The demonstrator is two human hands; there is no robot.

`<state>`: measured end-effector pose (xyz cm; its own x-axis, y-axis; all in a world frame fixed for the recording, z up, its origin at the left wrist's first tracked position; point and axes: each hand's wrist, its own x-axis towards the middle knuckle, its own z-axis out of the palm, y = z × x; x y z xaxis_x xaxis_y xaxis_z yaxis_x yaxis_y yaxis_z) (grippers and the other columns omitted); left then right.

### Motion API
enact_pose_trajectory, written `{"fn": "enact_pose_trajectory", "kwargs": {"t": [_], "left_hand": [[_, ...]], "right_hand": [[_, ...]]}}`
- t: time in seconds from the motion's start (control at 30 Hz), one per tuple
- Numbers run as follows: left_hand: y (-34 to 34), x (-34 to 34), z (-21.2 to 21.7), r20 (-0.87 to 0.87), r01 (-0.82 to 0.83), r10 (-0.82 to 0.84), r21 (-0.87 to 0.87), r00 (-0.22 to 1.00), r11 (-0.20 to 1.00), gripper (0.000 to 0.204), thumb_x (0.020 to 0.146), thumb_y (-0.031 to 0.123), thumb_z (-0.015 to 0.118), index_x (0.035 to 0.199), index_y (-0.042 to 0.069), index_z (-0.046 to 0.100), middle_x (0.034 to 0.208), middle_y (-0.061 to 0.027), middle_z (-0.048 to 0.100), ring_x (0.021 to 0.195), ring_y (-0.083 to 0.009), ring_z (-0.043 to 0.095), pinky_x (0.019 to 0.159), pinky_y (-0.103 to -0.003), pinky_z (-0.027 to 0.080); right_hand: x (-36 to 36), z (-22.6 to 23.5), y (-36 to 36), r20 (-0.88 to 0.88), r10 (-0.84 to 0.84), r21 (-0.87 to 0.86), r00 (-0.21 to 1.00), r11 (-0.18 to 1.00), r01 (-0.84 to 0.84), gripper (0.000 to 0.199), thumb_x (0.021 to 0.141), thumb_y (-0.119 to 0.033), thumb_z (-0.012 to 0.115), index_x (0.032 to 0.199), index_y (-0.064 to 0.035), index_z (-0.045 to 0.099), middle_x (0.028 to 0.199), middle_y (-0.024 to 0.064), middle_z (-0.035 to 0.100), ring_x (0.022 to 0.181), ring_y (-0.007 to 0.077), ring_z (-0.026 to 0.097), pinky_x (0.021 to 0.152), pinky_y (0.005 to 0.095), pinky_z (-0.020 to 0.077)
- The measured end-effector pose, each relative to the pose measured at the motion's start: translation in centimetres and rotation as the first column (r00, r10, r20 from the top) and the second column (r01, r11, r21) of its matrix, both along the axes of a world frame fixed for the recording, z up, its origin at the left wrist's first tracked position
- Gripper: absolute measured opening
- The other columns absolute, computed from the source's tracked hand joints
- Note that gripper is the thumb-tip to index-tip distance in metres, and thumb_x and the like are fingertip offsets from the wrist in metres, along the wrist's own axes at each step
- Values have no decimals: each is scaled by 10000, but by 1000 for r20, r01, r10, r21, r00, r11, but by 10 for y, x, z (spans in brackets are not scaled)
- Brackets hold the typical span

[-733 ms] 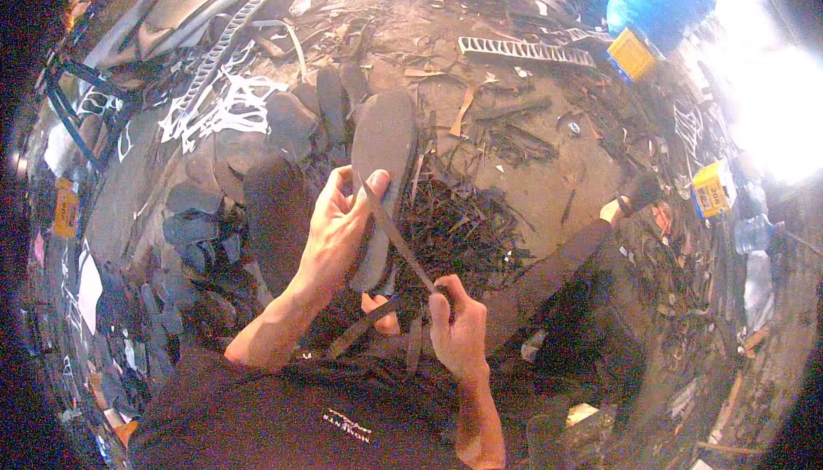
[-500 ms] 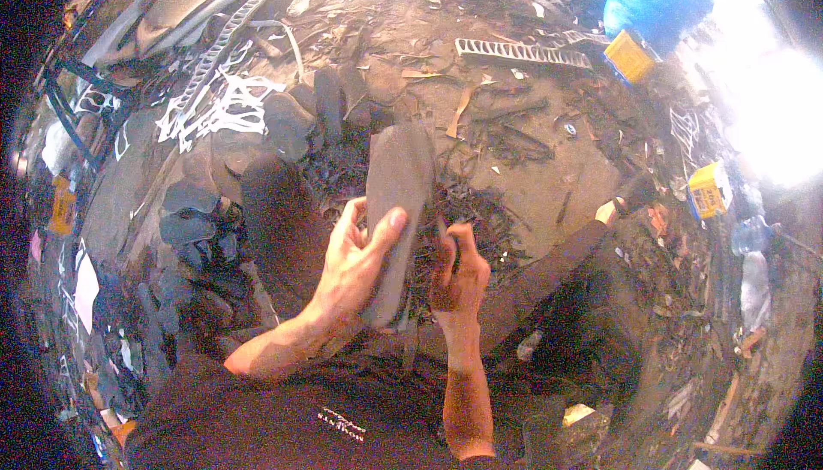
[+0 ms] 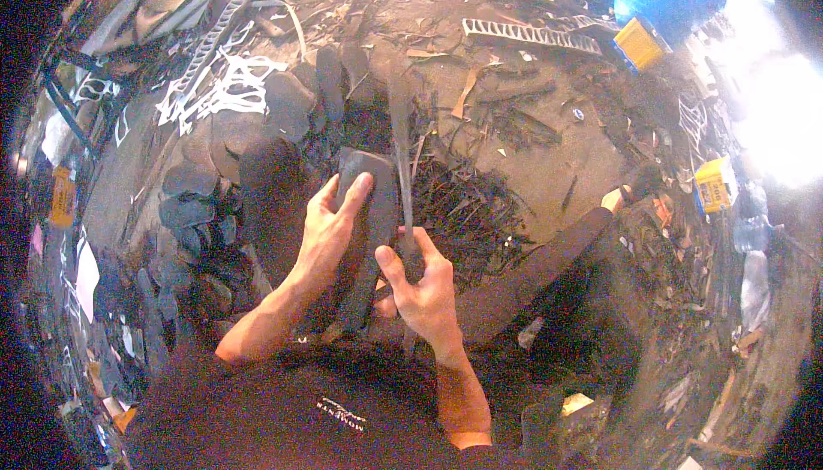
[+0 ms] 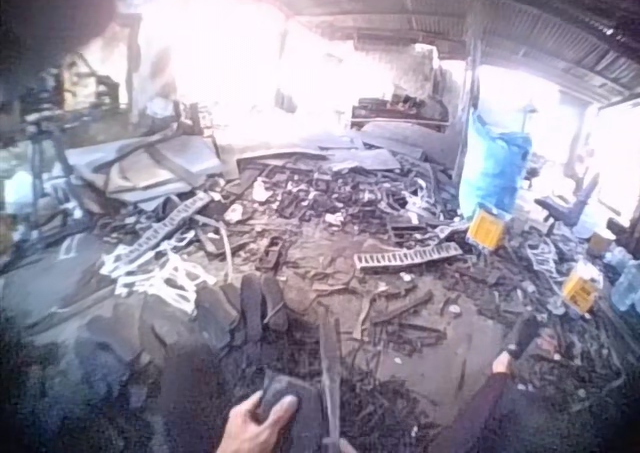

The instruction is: The person sits cross-legged on the floor and uses a knife to trim the edges of dark rubber shoe insoles. They repeatedly pick up insoles, shave off thin strips, and place the trimmed pieces aside. The workspace is cluttered with rubber scraps and finished insoles.

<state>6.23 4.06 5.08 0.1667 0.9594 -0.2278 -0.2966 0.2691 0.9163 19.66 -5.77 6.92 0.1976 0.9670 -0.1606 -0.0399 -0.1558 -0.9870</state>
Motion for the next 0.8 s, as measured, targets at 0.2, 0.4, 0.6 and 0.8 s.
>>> {"fn": "enact_pose_trajectory", "kwargs": {"t": [0.2, 0.4, 0.6, 0.8], "left_hand": [[16, 4, 19, 116, -5, 29, -200, 993, 980, 410, 1029, 451, 749, 1195, 77, 728, 968, 6, 751, 777, -81, 673, 697, -278, 557], [-11, 3, 27, 27, 105, -102, -136, 994, 985, 363, 1006, 374, 798, 1181, 62, 740, 952, -4, 760, 743, -74, 678, 649, -270, 566], [-14, -24, 16, -122, 495, -500, -70, 858, 866, 369, 920, 302, 888, 1129, 23, 765, 942, -37, 790, 748, -93, 722, 672, -285, 605], [21, -49, 36, -284, 421, -376, 115, 882, 900, 351, 905, 256, 906, 1122, 17, 769, 964, -11, 783, 828, -75, 711, 737, -269, 595]], "right_hand": [[-13, -45, -47, 389, -150, 86, 909, 988, 126, 494, 1161, -494, 423, 1072, -50, 621, 633, -33, 457, 585, 61, 416, 533, 290, 320], [5, -60, -31, 470, -201, 140, 859, 978, 152, 372, 1167, -378, 445, 1037, -63, 596, 716, 86, 561, 648, 218, 584, 595, 384, 443], [41, -24, 6, 119, -65, -61, 991, 995, 73, 513, 1177, -497, 388, 996, -68, 604, 677, -29, 481, 595, 56, 436, 525, 286, 358], [44, -12, -37, 361, 122, -93, 924, 991, -95, 629, 1132, -628, 394, 940, -63, 593, 627, -46, 418, 591, 48, 393, 547, 266, 314]]}}
